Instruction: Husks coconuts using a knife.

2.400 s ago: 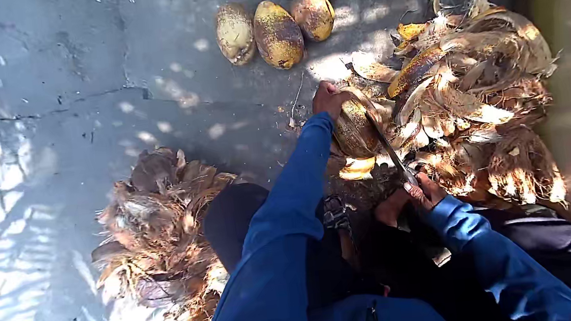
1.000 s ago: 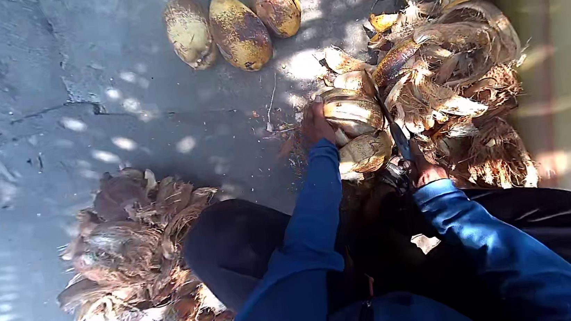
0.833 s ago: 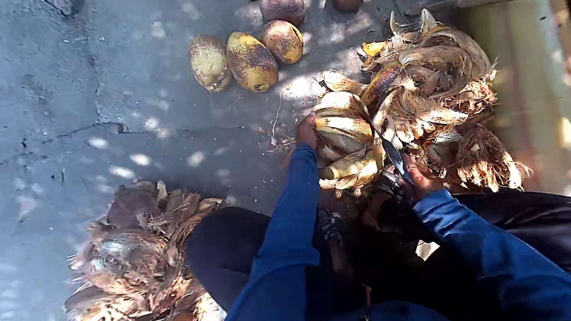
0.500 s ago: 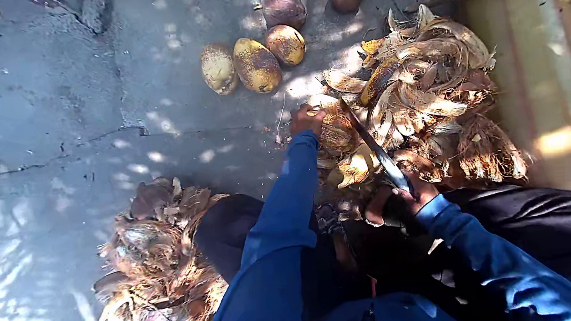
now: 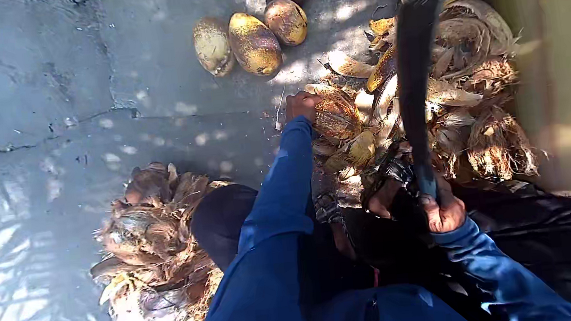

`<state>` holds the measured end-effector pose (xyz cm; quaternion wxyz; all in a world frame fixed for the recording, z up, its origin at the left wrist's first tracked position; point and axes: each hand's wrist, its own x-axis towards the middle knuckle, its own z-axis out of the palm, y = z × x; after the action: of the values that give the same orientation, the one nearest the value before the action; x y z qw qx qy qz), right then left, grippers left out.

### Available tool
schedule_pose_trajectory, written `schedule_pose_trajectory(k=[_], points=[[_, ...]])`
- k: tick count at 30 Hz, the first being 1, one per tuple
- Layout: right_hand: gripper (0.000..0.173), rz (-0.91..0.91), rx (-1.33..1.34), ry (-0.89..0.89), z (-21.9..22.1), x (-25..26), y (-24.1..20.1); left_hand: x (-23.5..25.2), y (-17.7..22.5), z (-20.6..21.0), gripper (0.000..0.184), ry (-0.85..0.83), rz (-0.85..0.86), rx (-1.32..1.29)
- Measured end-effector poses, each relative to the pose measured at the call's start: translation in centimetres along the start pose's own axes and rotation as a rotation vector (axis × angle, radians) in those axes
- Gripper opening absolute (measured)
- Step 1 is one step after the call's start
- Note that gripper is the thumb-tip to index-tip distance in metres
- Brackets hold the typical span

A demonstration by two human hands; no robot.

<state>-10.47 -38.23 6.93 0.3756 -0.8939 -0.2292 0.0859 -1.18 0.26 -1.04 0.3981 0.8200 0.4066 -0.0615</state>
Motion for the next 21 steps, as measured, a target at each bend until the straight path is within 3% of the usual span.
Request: schedule_pose_trajectory(k=[2, 3, 7, 11, 13, 17, 21], points=[[0.058, 0.385, -0.082, -0.436, 1.0, 0.3, 1.1, -0.6, 0.3, 0.5, 0.04, 0.004, -0.031, 0.026], [0.057, 0.462, -0.085, -0.492, 1.2, 0.8, 1.2, -1.0, 0.9, 0.7, 0.041, 0.014, -0.056, 0.041], [0.06, 0.476, -0.107, -0.46, 2.4, 1.3, -0.2, -3.5, -0.3, 1.6, 0.05, 0.107, -0.166, -0.051], [0.063, 0.628, 0.029, -0.34, 8.9, 1.8, -3.9, -9.0, -2.3, 5.1, 0.059, 0.402, -0.312, -0.321], [0.063, 0.593, 0.046, -0.372, 8.4, 2.0, -3.4, -8.7, -2.8, 4.8, 0.057, 0.412, -0.332, -0.38], [0.057, 0.434, 0.046, -0.464, 1.3, 1.5, -2.4, -6.6, -3.7, 3.9, 0.051, 0.34, -0.237, -0.343], [0.06, 0.067, 0.106, -0.136, -3.3, -0.7, -3.8, -5.4, -4.4, 3.4, 0.044, 0.337, -0.163, -0.334]])
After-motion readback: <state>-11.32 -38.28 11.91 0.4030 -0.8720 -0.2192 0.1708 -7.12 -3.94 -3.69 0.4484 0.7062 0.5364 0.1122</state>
